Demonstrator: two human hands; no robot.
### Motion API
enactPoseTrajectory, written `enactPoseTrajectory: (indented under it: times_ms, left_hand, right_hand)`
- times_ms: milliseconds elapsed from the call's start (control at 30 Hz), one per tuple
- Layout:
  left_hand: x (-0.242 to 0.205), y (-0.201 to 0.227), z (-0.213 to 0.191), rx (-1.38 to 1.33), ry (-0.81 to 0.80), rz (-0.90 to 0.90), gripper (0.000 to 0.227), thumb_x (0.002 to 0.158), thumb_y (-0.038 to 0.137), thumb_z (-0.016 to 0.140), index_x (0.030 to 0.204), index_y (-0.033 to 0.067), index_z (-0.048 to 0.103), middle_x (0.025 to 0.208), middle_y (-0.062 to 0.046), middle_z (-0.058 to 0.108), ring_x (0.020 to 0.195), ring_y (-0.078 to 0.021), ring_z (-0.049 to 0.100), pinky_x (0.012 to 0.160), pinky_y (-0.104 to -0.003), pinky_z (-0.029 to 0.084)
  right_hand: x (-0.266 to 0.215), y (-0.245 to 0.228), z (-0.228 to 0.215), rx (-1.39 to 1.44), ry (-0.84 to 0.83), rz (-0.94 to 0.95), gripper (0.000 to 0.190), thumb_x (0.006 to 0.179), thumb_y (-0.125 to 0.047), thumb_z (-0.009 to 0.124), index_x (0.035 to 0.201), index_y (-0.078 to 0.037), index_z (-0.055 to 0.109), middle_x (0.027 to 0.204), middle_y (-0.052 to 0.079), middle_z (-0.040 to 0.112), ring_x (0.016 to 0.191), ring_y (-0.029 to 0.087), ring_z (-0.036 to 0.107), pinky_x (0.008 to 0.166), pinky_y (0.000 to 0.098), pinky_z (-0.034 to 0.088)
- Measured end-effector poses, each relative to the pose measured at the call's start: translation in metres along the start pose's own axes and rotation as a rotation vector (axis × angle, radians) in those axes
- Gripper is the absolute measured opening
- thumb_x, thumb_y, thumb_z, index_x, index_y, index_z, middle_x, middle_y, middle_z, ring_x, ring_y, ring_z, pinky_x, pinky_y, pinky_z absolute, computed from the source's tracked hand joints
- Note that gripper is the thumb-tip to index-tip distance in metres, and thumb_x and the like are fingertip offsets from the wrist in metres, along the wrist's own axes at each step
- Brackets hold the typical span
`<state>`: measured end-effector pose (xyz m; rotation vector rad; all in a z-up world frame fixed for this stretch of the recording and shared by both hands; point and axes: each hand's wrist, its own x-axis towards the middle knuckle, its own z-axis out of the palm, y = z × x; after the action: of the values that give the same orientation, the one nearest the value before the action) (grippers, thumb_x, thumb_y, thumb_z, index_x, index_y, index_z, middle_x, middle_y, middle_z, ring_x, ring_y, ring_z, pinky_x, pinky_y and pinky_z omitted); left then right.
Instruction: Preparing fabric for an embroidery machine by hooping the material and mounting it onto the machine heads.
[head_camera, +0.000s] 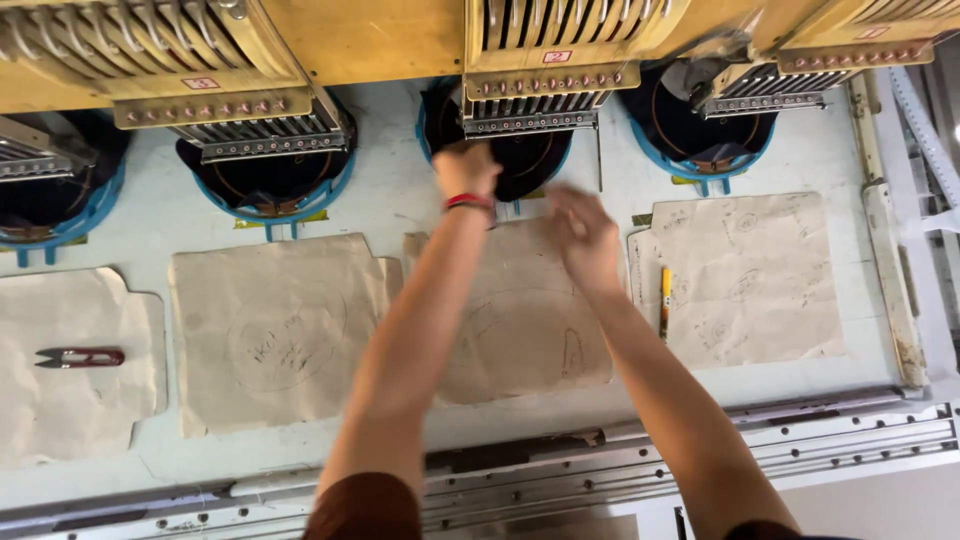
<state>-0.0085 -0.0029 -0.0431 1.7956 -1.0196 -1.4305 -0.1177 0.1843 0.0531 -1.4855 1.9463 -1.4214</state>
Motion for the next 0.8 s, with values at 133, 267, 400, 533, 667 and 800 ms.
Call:
enactPoseTrajectory:
  times_ms: [133,267,400,533,667,800]
  left_hand:
    - [-0.038,-0.032,-0.223,0.245,0.06,0.378,0.033,0.1,0.012,0.053,0.114,-0.0135,0.07,0.089,-0.025,0.078,0.084,-0.0367,0.078,0.084,-0.042,0.062]
    - [-0.106,-0.23,-0.524,1.29,0.723,0.503,0.023,0.127,0.025,0.061,0.107,0.017,0.069,0.093,0.004,0.067,0.083,-0.0087,0.067,0.072,-0.02,0.053]
    - [-0.107,-0.205,-0.578,1.632,0.85,0.545,0.031,0.133,0.03,0.066,0.102,0.0279,0.07,0.094,0.013,0.065,0.083,0.0009,0.064,0.068,-0.015,0.05]
    - [-0.109,-0.199,-0.497,1.464,0.561,0.542,0.025,0.124,0.029,0.068,0.1,0.0237,0.073,0.093,0.008,0.069,0.084,-0.0039,0.065,0.071,-0.021,0.051]
    - [-0.175,-0.236,-0.438,1.3,0.315,0.455,0.019,0.114,0.027,0.07,0.097,0.0196,0.075,0.093,0.002,0.072,0.085,-0.0087,0.067,0.073,-0.028,0.053]
    - [-0.289,-0.342,-0.424,1.086,0.116,0.256,0.016,0.104,0.026,0.071,0.095,0.0154,0.078,0.092,-0.003,0.076,0.087,-0.0135,0.069,0.076,-0.035,0.054]
  right_hand:
    - [-0.105,-0.016,-0.063,0.037,-0.144,0.02,0.026,0.098,-0.003,0.077,0.119,-0.015,0.085,0.111,0.01,0.083,0.112,0.034,0.077,0.101,0.0482,0.057]
    - [-0.195,-0.045,-0.103,-0.059,-0.262,-0.1,0.013,0.1,-0.009,0.072,0.108,-0.007,0.081,0.102,0.012,0.081,0.094,0.031,0.076,0.085,0.0429,0.062]
    - [-0.256,-0.09,-0.117,0.045,-0.413,-0.158,0.02,0.102,-0.008,0.067,0.117,-0.001,0.079,0.103,0.014,0.078,0.093,0.028,0.071,0.079,0.039,0.06]
    - [-0.291,-0.14,-0.125,0.127,-0.52,-0.258,0.015,0.101,-0.004,0.07,0.112,0.0,0.08,0.097,0.012,0.08,0.082,0.021,0.075,0.07,0.029,0.064]
    - [-0.328,-0.162,-0.148,0.088,-0.574,-0.473,0.018,0.104,-0.012,0.069,0.118,-0.006,0.08,0.103,0.008,0.08,0.088,0.025,0.075,0.08,0.0367,0.06]
    - [-0.363,-0.181,-0.158,0.067,-0.749,-0.411,0.03,0.108,-0.025,0.061,0.122,-0.009,0.082,0.101,0.003,0.08,0.094,0.018,0.073,0.083,0.0321,0.058]
